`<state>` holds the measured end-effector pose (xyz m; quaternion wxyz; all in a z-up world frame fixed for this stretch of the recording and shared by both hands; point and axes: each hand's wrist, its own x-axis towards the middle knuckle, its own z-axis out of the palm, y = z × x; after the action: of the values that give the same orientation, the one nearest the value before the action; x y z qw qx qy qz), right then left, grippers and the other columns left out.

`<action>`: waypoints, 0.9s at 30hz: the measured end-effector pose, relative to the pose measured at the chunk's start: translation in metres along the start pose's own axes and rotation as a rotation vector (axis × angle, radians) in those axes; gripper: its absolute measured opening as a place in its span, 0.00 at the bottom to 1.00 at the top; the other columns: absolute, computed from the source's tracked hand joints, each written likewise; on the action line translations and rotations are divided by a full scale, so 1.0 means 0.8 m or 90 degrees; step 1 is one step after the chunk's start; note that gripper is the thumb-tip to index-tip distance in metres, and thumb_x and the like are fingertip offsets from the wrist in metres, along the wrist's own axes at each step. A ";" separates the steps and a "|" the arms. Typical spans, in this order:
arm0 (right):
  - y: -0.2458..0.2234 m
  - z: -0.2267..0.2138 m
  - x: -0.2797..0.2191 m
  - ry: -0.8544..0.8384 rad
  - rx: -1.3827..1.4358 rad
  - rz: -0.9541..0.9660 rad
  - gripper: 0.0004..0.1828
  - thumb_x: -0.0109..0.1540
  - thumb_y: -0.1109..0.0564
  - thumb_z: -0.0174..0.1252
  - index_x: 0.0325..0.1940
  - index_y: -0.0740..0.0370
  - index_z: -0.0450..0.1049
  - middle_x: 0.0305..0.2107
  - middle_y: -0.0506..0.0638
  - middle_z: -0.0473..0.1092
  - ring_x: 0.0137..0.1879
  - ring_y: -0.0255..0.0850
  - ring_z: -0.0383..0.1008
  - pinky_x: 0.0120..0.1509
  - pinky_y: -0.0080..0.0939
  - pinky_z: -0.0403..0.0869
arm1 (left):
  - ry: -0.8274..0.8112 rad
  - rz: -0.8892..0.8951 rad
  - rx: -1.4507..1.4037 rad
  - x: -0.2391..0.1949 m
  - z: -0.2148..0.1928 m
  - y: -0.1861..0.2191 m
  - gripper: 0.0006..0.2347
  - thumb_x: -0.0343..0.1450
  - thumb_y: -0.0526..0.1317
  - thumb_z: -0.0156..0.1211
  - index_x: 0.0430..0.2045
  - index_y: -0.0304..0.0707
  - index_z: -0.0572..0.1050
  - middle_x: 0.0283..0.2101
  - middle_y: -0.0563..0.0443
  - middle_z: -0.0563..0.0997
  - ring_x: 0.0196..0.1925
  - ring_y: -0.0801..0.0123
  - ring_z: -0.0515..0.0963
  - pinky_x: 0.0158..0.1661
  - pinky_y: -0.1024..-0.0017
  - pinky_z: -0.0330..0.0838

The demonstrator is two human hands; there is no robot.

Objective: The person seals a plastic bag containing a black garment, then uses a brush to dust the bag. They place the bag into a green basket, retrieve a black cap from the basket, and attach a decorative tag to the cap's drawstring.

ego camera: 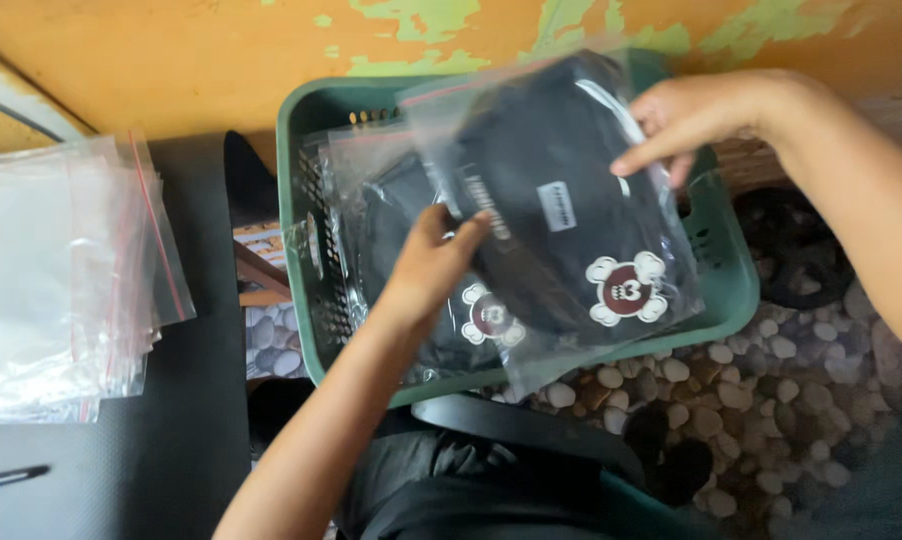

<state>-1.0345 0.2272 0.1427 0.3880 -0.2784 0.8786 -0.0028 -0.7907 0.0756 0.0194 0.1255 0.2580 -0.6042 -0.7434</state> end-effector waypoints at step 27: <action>0.131 0.125 0.176 0.102 -0.309 0.059 0.51 0.59 0.22 0.54 0.69 0.66 0.62 0.65 0.68 0.67 0.71 0.60 0.69 0.73 0.60 0.67 | -0.659 0.129 0.886 -0.038 0.140 -0.044 0.46 0.63 0.67 0.07 0.52 0.37 0.77 0.59 0.43 0.79 0.69 0.53 0.70 0.72 0.48 0.45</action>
<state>-1.0937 0.2676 -0.0459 0.2387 -0.3213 0.8935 0.2036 -0.8207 0.1928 0.0082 -0.2854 -0.1487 -0.9222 -0.2145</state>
